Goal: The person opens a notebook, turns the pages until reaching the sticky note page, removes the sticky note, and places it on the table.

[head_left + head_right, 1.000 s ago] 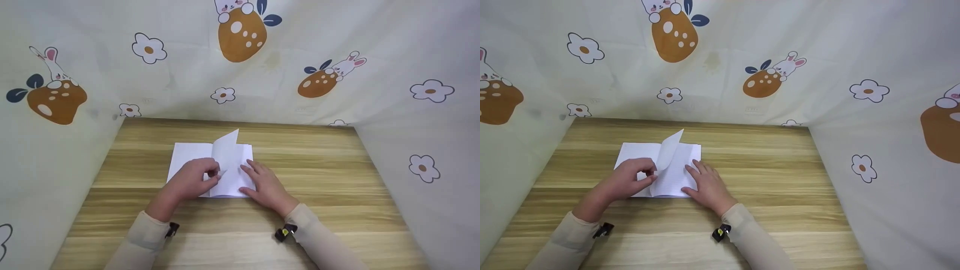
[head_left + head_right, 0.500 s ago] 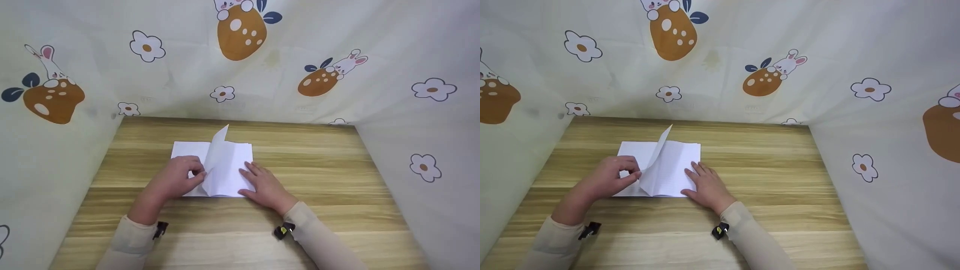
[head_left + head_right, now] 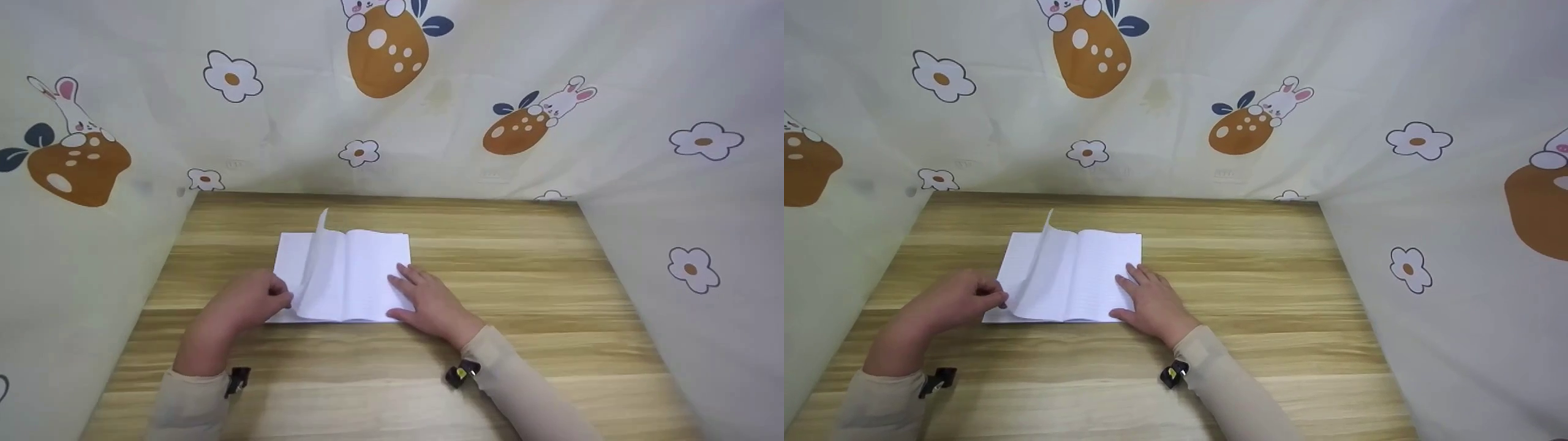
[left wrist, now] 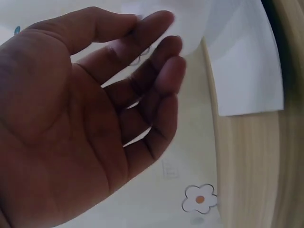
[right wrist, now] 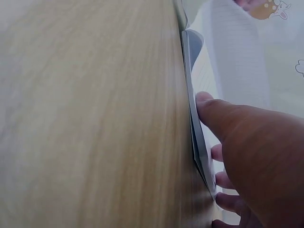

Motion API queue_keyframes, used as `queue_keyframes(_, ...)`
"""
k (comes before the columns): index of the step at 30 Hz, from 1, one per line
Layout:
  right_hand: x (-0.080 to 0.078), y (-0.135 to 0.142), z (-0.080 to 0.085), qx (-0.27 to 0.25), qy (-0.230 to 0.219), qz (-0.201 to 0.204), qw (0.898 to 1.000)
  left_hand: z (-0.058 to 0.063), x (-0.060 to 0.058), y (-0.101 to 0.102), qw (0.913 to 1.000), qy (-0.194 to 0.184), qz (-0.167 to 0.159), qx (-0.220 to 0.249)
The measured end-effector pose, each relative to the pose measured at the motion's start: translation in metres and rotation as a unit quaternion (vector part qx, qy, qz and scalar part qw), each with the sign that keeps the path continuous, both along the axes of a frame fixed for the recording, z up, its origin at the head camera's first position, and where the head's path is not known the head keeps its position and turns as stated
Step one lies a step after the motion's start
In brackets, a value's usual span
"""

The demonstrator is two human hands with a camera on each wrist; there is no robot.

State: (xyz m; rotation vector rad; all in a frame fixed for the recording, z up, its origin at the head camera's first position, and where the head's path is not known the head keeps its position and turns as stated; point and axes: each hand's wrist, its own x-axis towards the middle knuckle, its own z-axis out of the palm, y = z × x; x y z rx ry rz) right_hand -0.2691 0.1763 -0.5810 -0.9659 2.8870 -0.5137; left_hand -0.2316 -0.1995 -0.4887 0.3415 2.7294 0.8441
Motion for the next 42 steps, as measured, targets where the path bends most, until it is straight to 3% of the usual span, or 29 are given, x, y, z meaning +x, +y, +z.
queue_keyframes(9,0.001,0.000,-0.001,0.001,-0.008,-0.003,1.000,-0.014,0.008,-0.023,0.9963,-0.066,0.048,-0.025)
queue_keyframes(16,0.001,0.001,-0.003,0.003,-0.007,-0.002,1.000,-0.030,0.011,-0.027,0.9940,-0.086,0.062,-0.027)
queue_keyframes(19,0.001,0.001,-0.003,0.002,-0.005,0.000,1.000,-0.030,0.013,-0.026,0.9926,-0.090,0.072,-0.039)
queue_keyframes(23,0.001,0.001,-0.003,0.003,0.000,0.002,1.000,-0.023,0.010,-0.021,0.9902,-0.068,0.089,-0.084)
queue_keyframes(27,0.001,0.001,-0.002,0.001,0.003,0.002,1.000,-0.022,-0.001,-0.005,0.9910,0.000,0.098,-0.091)
queue_keyframes(29,0.000,0.001,-0.002,-0.001,0.003,0.002,1.000,-0.025,-0.008,0.009,0.9941,0.032,0.084,-0.061)
queue_keyframes(34,-0.002,0.002,-0.002,0.006,0.002,-0.002,1.000,-0.039,-0.023,0.046,0.9962,0.085,0.001,0.018)
queue_keyframes(37,-0.002,0.003,-0.002,0.006,0.003,-0.002,1.000,-0.049,-0.030,0.058,0.9947,0.095,-0.039,0.013)
queue_keyframes(42,-0.001,0.003,-0.005,0.003,-0.002,-0.002,1.000,-0.056,-0.039,0.061,0.9940,0.065,-0.080,-0.036)
